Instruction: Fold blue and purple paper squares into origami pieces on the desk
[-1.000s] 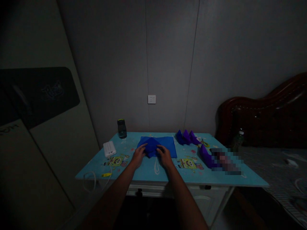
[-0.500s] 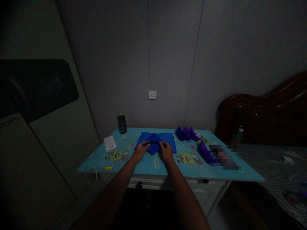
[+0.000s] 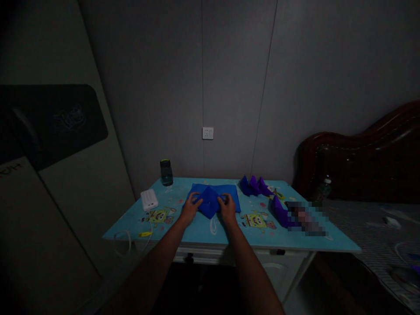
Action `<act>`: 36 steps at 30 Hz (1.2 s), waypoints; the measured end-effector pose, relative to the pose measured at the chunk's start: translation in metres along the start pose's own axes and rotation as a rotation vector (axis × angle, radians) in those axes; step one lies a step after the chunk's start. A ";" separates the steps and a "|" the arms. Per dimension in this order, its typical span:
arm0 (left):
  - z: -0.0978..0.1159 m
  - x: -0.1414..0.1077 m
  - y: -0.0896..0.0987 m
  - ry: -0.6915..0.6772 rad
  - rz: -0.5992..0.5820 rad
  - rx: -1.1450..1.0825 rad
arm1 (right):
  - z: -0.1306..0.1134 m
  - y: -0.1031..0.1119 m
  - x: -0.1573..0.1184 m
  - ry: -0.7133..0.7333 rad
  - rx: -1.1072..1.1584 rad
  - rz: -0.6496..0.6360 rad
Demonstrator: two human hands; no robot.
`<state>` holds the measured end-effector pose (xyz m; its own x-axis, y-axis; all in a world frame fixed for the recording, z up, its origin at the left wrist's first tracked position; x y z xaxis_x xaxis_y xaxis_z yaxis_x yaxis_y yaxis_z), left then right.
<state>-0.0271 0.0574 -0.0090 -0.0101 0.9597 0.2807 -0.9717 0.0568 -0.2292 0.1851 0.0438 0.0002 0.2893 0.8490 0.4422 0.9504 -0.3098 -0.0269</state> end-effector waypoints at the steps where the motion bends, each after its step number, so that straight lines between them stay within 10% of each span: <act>1: 0.002 -0.001 0.000 -0.008 0.001 0.004 | -0.001 -0.001 0.000 0.001 0.009 -0.010; 11: 0.004 0.003 0.011 -0.024 0.055 0.056 | -0.007 -0.025 -0.008 -0.028 0.157 -0.221; 36: 0.008 -0.016 -0.027 -0.027 -0.202 0.310 | -0.008 -0.010 -0.004 -0.025 0.131 -0.093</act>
<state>-0.0023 0.0386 0.0000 0.1869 0.9297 0.3174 -0.9801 0.1544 0.1249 0.1740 0.0404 0.0056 0.2006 0.8821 0.4262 0.9795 -0.1722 -0.1047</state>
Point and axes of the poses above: each hand's wrist, its own x-axis towards the middle knuckle, its own y-axis out of the back of the hand, z = x × y, the point moved 9 cm from there along x, towards the middle knuckle
